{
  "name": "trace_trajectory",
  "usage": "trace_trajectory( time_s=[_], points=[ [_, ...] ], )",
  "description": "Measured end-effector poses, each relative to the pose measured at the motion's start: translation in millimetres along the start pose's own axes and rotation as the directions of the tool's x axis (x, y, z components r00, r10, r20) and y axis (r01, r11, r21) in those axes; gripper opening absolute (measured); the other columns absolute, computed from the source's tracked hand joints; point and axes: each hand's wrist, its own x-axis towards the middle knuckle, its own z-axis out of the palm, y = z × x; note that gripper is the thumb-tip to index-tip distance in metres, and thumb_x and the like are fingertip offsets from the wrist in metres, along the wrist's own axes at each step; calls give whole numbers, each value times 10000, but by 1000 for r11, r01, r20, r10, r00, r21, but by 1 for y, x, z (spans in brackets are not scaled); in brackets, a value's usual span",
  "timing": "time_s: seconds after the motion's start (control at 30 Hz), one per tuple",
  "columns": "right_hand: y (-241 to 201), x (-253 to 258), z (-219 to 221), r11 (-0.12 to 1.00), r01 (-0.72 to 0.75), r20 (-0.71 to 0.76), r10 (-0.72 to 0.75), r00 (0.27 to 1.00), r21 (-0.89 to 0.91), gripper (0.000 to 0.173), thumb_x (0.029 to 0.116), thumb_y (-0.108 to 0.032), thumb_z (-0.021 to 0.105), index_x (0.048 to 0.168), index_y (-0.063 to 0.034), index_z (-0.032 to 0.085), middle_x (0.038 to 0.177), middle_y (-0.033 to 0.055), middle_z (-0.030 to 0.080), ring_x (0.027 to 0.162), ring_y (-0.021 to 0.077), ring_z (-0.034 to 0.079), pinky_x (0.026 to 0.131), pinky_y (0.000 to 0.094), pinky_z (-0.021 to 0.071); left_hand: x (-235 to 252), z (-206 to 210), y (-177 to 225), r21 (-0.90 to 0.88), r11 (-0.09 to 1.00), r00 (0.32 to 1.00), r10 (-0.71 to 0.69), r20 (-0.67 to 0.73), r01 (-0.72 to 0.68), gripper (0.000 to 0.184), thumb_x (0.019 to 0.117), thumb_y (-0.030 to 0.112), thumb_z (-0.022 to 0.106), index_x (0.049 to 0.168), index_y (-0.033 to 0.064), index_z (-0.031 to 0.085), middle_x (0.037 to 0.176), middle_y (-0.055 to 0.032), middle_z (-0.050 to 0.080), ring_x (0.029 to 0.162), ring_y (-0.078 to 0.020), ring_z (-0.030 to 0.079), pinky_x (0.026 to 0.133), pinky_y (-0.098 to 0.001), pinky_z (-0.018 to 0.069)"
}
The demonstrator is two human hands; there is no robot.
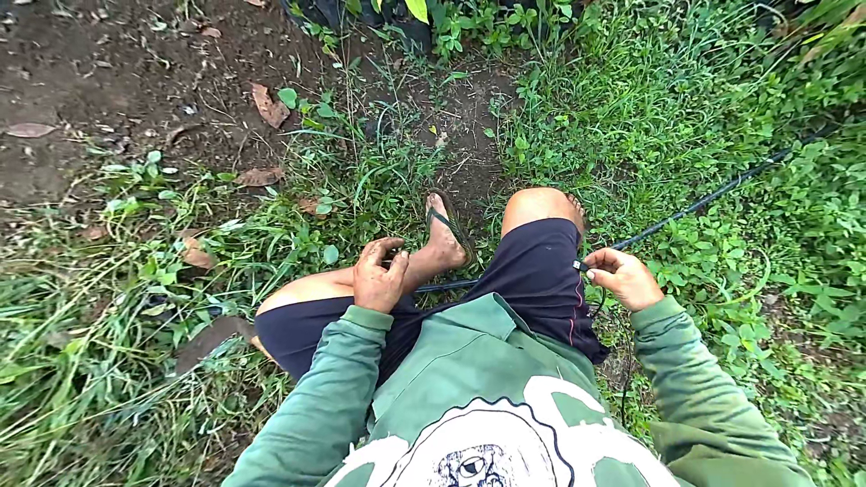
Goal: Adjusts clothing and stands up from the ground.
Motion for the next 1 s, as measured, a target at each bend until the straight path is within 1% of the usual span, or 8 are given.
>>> trace_trajectory(
  time_s=[0.13,0.3,0.4,0.5,0.6,0.77,0.87,1.0],
  points=[
    [2,3,1,999,30,41,-30,999,15,189,887,-118,766,1055,-44,722,915,84,744,757,173,698,730,362,611,3,-1,9,27,999,999,-37,34,36,337,998,227,589,1256,25,669,1298,-192,635,1059,-259,681,932,-461,567],
    [-20,-14,-8,942,7,4,-6,1000,-336,165,956,-94,723,1113,-50,697,944,129,721,788,269,699,736,540,598,-1,6,6,200,980,981,-56,186,18,316,1011,234,593,1273,73,668,1352,-165,610,1051,-269,684,916,-495,579],
    [-54,-35,-1,951,213,121,-190,974,-225,174,898,-110,712,1071,-95,697,871,39,710,696,160,671,627,384,603,-3,21,3,294,954,943,-40,331,-63,324,993,250,627,1257,71,683,1349,-163,616,1114,-290,668,968,-523,563],
    [-76,-44,34,855,419,380,-295,877,-304,104,933,-179,715,1015,-133,761,944,-10,743,849,109,711,806,376,629,-4,39,5,368,916,875,-43,482,-158,352,981,275,662,1264,68,689,1384,-172,605,1233,-331,622,1041,-562,516],
    [-77,-46,67,788,454,502,-218,837,-416,140,991,-207,653,1055,-135,754,994,27,737,916,155,705,870,435,598,3,53,10,444,869,814,-86,574,-221,372,985,301,650,1287,85,683,1412,-168,593,1289,-342,592,1074,-573,486],
    [-70,-57,86,755,416,472,-161,867,-506,159,952,-156,643,1078,-144,739,1007,53,711,947,201,694,849,455,591,4,61,24,491,796,788,-28,615,-355,431,975,333,632,1342,107,651,1455,-169,557,1328,-347,563,1082,-558,483],
    [-65,-64,93,698,417,417,-184,890,-582,180,977,-207,600,1073,-147,740,993,73,717,931,247,713,796,507,596,-15,56,34,452,774,802,117,585,-443,432,958,288,640,1355,119,636,1465,-175,541,1310,-367,568,1060,-568,496],
    [-62,-64,102,647,416,357,-230,906,-639,212,998,-246,561,1054,-155,744,964,49,714,906,228,714,770,474,597,-27,50,30,452,775,840,178,513,-441,410,969,223,602,1364,120,636,1487,-179,532,1338,-372,555,1076,-564,486]
  ],
)
